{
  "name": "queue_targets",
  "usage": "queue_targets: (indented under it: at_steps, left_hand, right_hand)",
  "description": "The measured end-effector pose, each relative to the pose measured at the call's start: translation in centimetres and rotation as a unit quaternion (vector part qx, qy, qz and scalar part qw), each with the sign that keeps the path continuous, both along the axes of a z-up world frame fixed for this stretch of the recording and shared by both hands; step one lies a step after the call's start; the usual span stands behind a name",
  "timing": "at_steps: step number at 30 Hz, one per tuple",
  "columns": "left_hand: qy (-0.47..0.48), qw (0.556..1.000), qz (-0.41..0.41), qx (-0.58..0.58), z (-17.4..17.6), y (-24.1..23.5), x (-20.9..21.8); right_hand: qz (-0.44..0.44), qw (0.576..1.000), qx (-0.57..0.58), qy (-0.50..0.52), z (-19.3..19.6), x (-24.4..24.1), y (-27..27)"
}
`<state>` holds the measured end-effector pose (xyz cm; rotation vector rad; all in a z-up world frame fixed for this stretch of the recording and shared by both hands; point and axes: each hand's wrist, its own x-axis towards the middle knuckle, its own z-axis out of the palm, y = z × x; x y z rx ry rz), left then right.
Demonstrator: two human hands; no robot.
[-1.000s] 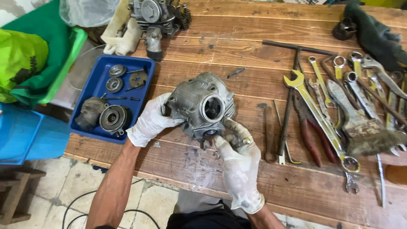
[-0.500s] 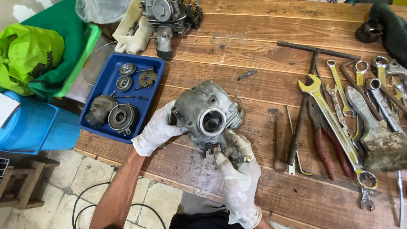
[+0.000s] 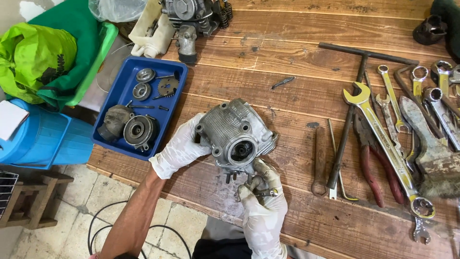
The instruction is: Cleaning a motorcycle cylinder head using a scraping tool and a cloth on a workbench.
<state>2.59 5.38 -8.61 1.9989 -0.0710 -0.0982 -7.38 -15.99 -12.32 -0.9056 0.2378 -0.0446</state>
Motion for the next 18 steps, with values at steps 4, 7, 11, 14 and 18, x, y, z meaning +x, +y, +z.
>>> queue_targets:
  at_steps: [4, 7, 11, 14, 18]
  left_hand:
    - [0.001, 1.000, 0.000, 0.027, 0.8, -0.4, 0.2]
    - [-0.015, 0.998, -0.002, 0.058, 0.4, -0.9, 0.6]
    - [-0.027, 0.998, -0.016, 0.056, 0.9, -1.6, 1.5]
    - [-0.033, 0.995, -0.069, -0.065, 0.3, -1.7, 2.7]
    - [-0.001, 0.980, -0.110, -0.167, -0.2, -1.4, 3.8]
  right_hand:
    - [0.002, 0.999, 0.024, 0.024, 0.7, 0.3, -0.1]
    - [-0.003, 0.998, 0.044, 0.038, 0.8, 0.5, -0.4]
    - [0.002, 0.999, 0.026, 0.041, 2.2, 1.1, -0.9]
    - [-0.007, 1.000, 0.014, 0.025, 2.2, 1.1, -0.8]
    - [-0.002, 1.000, 0.016, -0.008, 3.3, 1.7, -0.4]
